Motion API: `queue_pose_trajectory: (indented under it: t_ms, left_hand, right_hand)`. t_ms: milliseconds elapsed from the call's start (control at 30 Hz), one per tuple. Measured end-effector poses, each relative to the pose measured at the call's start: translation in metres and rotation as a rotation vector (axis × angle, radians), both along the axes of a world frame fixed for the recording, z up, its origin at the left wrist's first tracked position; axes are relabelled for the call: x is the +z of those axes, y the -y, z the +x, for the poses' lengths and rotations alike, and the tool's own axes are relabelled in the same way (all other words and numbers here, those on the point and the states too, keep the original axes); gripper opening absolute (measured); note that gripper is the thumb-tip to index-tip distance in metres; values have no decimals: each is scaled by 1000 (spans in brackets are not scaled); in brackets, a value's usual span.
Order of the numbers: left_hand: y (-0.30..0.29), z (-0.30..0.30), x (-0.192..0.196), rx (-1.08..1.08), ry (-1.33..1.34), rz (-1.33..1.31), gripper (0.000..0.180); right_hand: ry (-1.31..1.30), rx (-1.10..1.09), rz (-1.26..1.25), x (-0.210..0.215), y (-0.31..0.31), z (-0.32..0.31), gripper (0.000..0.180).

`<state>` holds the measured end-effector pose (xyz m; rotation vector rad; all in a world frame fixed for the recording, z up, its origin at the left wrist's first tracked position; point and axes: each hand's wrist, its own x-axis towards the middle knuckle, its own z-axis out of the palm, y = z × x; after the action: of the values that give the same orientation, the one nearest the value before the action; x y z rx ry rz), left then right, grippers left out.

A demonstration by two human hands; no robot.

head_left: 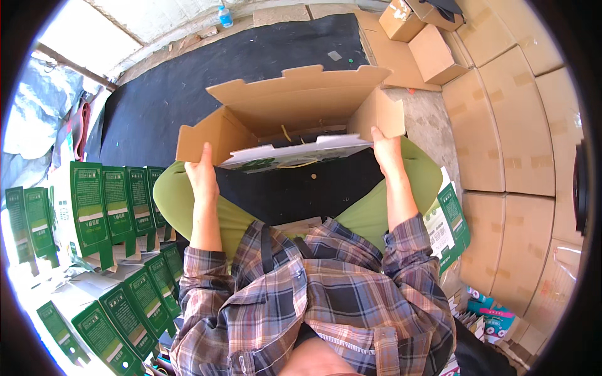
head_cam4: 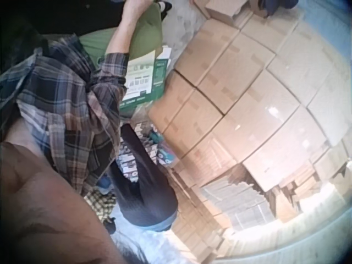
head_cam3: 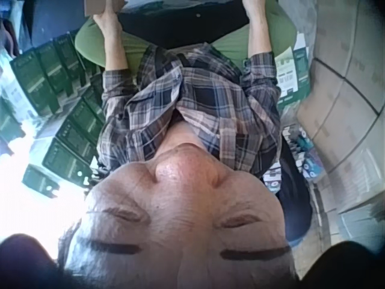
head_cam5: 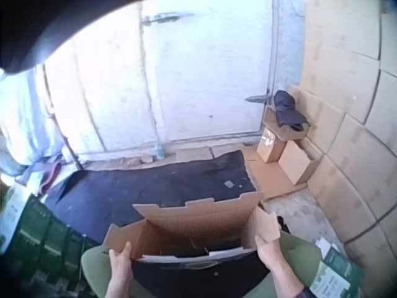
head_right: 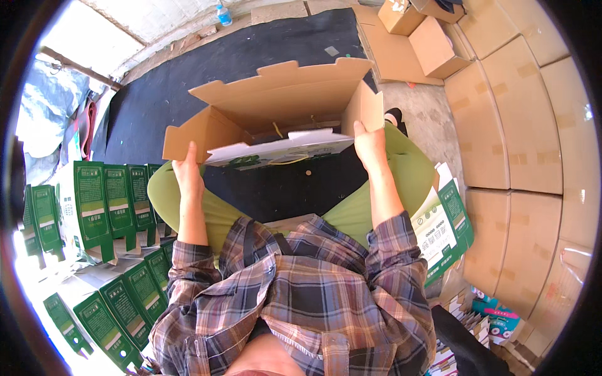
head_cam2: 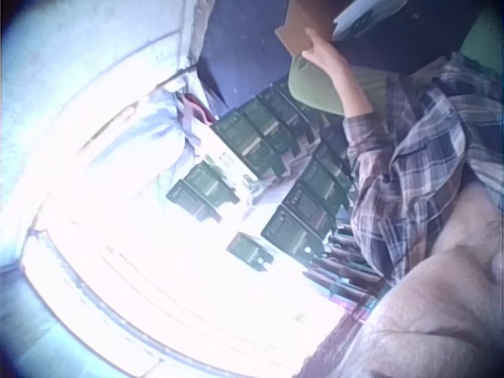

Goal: Folding flat cardboard pieces into boxes and stacking them.

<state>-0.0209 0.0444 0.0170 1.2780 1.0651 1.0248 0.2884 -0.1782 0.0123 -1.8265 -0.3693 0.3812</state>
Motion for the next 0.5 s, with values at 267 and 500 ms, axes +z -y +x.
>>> queue_pose_trajectory:
  t_ms: [267, 500]
  left_hand:
    - [-13, -4, 1, 155, 128, -234, 40]
    - [-34, 8, 41, 189, -924, 891, 66]
  right_hand:
    - [-249, 42, 65, -19, 6, -18, 47]
    - [-313, 67, 69, -16, 21, -27, 47]
